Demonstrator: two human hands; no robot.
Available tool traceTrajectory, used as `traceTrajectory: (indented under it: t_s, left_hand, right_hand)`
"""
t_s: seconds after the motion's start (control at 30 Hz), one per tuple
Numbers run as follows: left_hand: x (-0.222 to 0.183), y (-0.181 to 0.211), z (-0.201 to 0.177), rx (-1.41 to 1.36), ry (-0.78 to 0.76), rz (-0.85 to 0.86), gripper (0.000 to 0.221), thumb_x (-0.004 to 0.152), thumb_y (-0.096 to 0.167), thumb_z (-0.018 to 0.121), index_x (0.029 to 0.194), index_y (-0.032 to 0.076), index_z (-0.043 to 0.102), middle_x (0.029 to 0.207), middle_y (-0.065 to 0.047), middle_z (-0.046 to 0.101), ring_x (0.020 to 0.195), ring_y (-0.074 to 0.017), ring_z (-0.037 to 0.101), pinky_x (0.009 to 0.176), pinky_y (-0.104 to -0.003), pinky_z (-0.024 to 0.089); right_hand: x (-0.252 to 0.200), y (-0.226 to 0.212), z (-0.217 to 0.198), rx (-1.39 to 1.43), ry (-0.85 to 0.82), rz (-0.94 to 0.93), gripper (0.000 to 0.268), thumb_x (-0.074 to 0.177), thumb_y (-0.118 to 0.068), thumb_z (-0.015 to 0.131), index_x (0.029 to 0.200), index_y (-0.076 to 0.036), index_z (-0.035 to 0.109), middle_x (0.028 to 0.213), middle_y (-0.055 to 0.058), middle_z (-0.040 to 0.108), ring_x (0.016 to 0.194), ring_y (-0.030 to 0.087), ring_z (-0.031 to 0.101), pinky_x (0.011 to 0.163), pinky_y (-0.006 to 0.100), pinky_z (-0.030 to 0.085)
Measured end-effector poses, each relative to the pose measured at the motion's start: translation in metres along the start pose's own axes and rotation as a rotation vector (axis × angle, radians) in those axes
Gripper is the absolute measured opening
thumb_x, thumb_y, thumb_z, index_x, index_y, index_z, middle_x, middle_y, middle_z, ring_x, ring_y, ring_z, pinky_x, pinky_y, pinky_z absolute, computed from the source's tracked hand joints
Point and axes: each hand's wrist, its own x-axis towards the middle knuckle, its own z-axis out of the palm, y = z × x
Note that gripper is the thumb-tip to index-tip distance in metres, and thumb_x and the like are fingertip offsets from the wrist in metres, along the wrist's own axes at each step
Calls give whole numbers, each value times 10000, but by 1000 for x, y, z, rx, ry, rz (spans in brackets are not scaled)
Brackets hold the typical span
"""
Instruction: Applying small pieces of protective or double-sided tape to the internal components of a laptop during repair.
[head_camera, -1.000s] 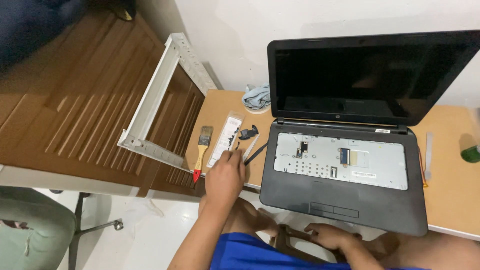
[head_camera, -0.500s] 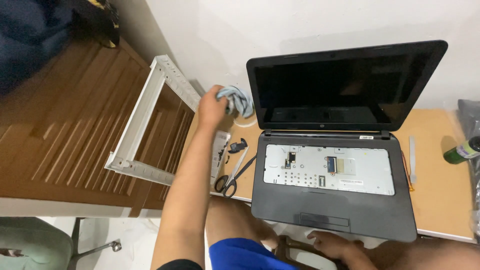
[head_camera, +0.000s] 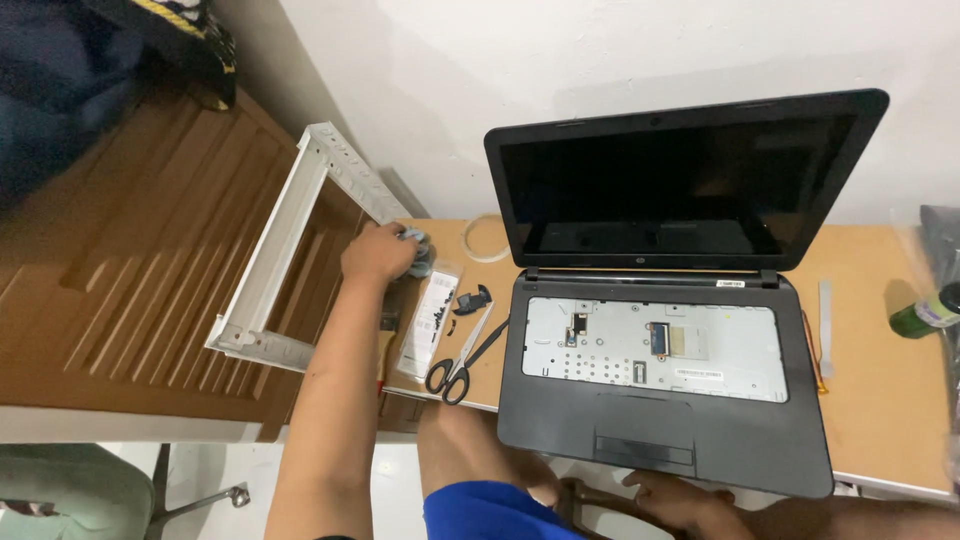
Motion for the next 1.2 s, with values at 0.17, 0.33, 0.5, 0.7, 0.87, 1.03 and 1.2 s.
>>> traceTrajectory:
  t_s: [0.17, 0.33, 0.5, 0.7, 0.87, 1.03, 1.2]
  left_hand:
    - [49, 9, 49, 166, 465, 417, 372, 943, 326, 493, 1064, 79, 744, 1085, -139, 646, 922, -350, 630, 651, -509, 562]
    - [26, 46, 70, 268, 207, 802, 365, 895, 436, 683, 1167, 205, 759, 1201, -81, 655, 1088, -321, 590, 859, -492, 508]
    - [10, 49, 76, 195, 264, 809, 286, 918, 208, 556, 1064, 64, 756, 1082, -122, 705, 979, -316, 602, 740, -472, 535]
    - [-118, -4, 43, -811, 164, 534, 167, 949, 255, 627, 1027, 110, 655, 1004, -9, 749, 975, -152, 696, 870, -314, 484]
    - [-246, -4, 137, -1248, -168, 695, 141, 976, 212, 642, 1050, 92, 634, 914, -86, 818, 880, -193, 782, 838, -337, 597]
    - [-303, 23, 172, -1162, -229, 974, 152, 998, 197, 657, 1053, 58, 688, 931, -54, 743, 777, -122, 677, 664, -263, 539]
    - [-309, 37, 160, -1093, -106, 1167, 177, 981, 108, 658, 1124, 38, 733, 1220, -141, 760, 1234, -329, 707, 1061, -453, 547]
  right_hand:
    - [-26, -20, -2, 20, 15, 58, 505, 1016, -355, 432, 1514, -409, 490, 1488, -97, 616, 1332, 100, 605, 1038, 208, 476]
    - [-23, -19, -3, -8, -33, 124, 578, 971, -366, 419, 1548, -400, 437, 1511, -99, 570, 1337, 84, 566, 1020, 174, 455]
    - [-15, 0, 9, -27, 98, 76, 523, 980, -347, 425, 1491, -427, 501, 1424, -99, 644, 1264, 108, 618, 1030, 186, 419]
    - [-123, -54, 35, -280, 187, -145, 261, 1000, -401, 511, 1173, -325, 692, 1248, -81, 706, 1033, 110, 685, 875, 249, 522]
    - [-221, -103, 40, 284, 526, -523, 201, 944, -291, 668, 1119, -236, 751, 1032, -55, 737, 835, 64, 709, 728, 223, 559]
    - [-254, -123, 26, 524, 839, -1022, 997, 845, -522, 704, 1598, -121, 188, 1737, 83, 123, 1574, 303, 287, 1149, 478, 431]
    - [-257, -108, 26, 675, 757, -1114, 931, 769, -302, 883, 1519, -122, 361, 1595, 120, 437, 1455, 272, 500, 1009, 357, 539]
